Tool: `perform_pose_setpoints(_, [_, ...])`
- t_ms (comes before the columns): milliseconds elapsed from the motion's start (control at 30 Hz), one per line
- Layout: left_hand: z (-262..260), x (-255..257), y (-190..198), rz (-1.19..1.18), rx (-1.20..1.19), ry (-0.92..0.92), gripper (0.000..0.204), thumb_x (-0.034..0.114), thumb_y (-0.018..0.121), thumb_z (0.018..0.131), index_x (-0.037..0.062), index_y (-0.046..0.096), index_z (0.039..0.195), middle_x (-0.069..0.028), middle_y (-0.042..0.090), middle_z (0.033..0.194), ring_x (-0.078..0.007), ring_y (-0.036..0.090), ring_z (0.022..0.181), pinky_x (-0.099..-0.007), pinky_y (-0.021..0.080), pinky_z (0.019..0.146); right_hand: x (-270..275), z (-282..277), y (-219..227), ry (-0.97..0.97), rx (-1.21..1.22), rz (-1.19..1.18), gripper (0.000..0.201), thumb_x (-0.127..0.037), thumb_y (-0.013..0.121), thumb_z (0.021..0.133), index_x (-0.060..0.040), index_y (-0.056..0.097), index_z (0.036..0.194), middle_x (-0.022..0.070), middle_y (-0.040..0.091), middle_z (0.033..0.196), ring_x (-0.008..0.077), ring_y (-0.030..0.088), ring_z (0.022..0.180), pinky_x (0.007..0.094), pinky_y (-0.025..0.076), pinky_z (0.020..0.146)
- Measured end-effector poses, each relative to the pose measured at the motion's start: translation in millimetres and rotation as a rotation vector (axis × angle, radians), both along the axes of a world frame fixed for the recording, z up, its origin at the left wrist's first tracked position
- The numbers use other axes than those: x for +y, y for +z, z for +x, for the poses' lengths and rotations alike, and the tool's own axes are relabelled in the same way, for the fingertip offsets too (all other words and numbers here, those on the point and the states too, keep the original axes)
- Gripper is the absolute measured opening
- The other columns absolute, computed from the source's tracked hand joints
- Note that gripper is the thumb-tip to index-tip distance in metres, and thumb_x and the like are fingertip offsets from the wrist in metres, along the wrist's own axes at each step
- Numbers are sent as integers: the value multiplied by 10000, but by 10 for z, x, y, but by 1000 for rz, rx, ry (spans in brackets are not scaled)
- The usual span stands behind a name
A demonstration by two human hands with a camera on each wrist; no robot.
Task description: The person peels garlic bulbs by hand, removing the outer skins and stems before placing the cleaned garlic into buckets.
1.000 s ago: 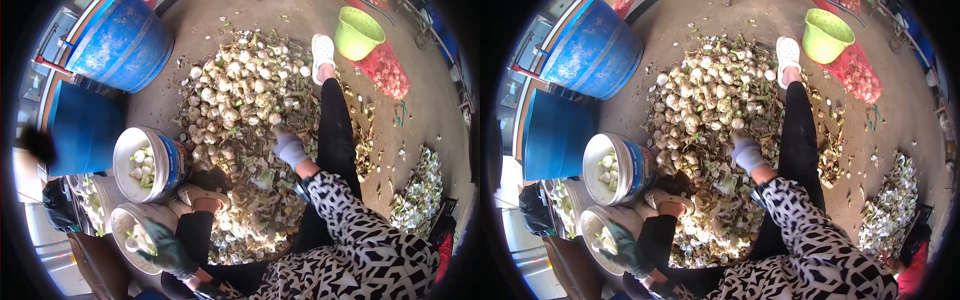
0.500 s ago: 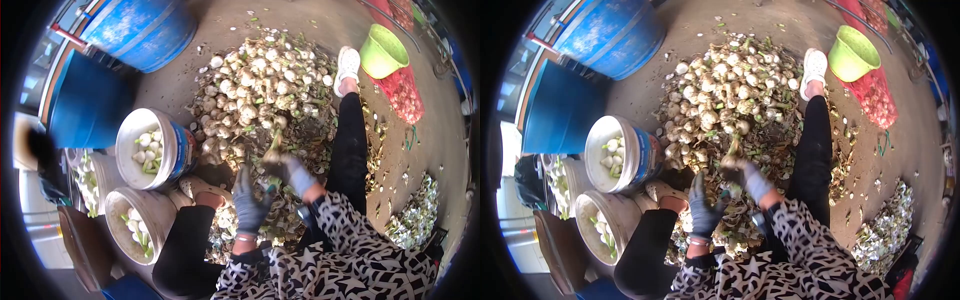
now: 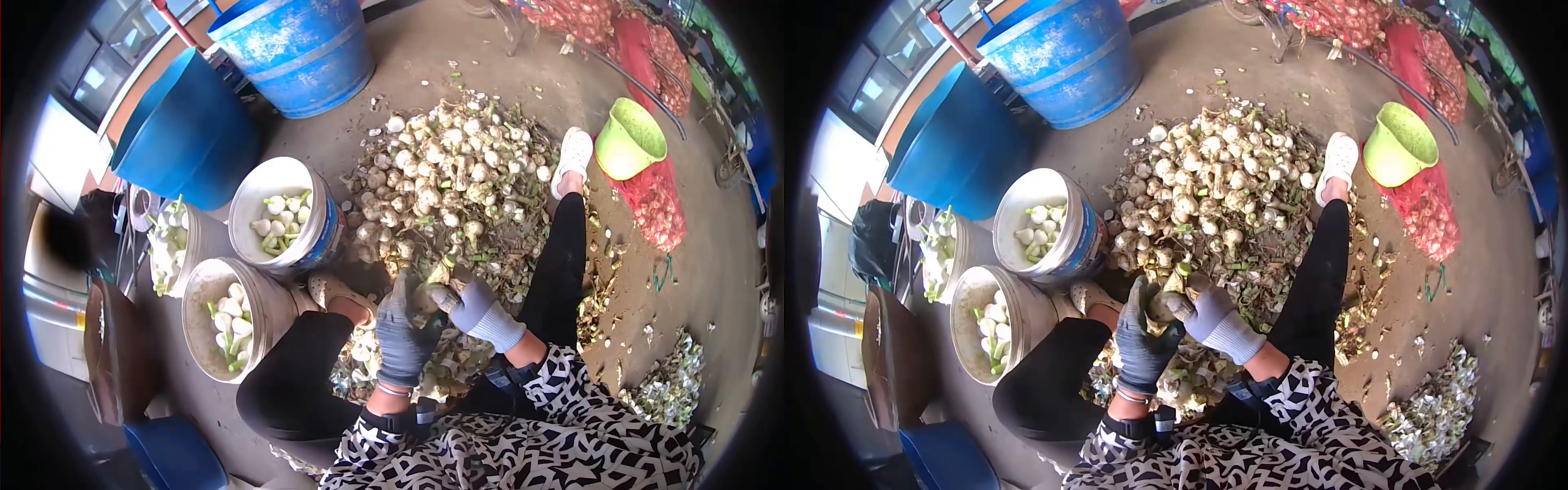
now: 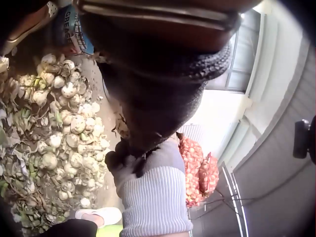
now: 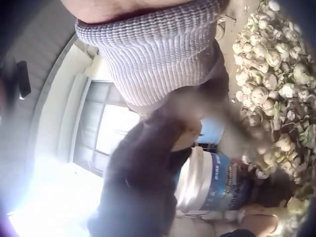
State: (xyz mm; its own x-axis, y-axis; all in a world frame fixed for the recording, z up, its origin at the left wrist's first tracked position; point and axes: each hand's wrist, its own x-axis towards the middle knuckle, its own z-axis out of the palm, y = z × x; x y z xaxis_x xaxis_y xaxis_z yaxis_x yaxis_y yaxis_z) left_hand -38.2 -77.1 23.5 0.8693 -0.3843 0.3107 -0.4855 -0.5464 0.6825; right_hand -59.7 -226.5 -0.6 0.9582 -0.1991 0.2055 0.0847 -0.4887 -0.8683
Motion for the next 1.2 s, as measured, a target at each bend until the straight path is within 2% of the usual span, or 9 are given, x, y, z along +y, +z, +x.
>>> perform_pose_setpoints(267, [-23,171,70,-1311,1200,-188,602,397,664,877,4,484,1295,-132,562,1248,-202,643,950,-323,514,854,-228,-113,219,282,330,683,177,-174,614,892,-5,639,937,92,651,736,170,607,650,334,474,580])
perform_pose_setpoints(367, [-25,308,-83,30,88,-202,448,329,536,968,-2,492,1266,-151,598,1174,-215,602,1067,-335,494,895,-116,-139,3,427,279,1146,192,-182,617,890,7,651,907,36,637,737,123,576,582,256,456,528])
perform_pose_setpoints(467, [33,486,-777,-506,739,23,326,216,464,1008,-1,495,1248,-138,599,1177,-187,575,1101,-290,473,921,-220,-97,-37,567,347,1187,209,-189,646,871,13,656,923,42,640,743,123,576,596,258,461,548])
perform_pose_setpoints(533, [-8,537,-798,-418,386,103,300,126,405,1023,-24,474,1273,-135,612,1171,-196,600,1039,-294,468,926,-198,-56,-167,496,435,1185,188,-184,654,864,2,669,889,51,643,733,126,588,667,274,473,613])
perform_pose_setpoints(667, [-145,254,58,-595,1015,73,316,160,537,949,-22,546,1207,-168,618,1116,-275,615,972,-358,493,865,-68,-77,-310,504,340,1239,181,-170,626,879,4,660,914,61,649,731,142,597,674,279,478,636])
perform_pose_setpoints(767, [-128,535,-329,84,249,-198,358,258,643,838,5,570,1080,-96,637,1061,-261,627,940,-364,519,798,-134,-143,-543,641,369,1498,191,-152,628,861,12,648,957,72,665,804,164,622,708,284,489,678])
perform_pose_setpoints(867, [-61,388,-128,-1315,1172,-100,326,352,630,887,56,586,1018,-123,635,1079,-289,598,1078,-491,491,929,-283,-434,-404,236,326,1380,157,-94,573,858,-16,633,980,71,664,864,186,644,755,304,513,743])
perform_pose_setpoints(1133, [111,409,66,-1677,1213,-32,522,457,462,927,36,592,1205,-158,583,1271,-357,431,1295,-575,244,1120,-484,-1468,72,468,-232,1267,418,-273,662,895,67,573,1121,181,644,1027,250,656,904,387,514,767])
perform_pose_setpoints(1200, [151,405,-13,-1698,1215,-52,514,455,475,921,55,579,1227,-139,583,1276,-346,437,1293,-551,277,1108,-752,-1661,-380,1158,-160,1378,360,-278,557,958,78,587,1005,181,627,905,251,614,702,349,505,620])
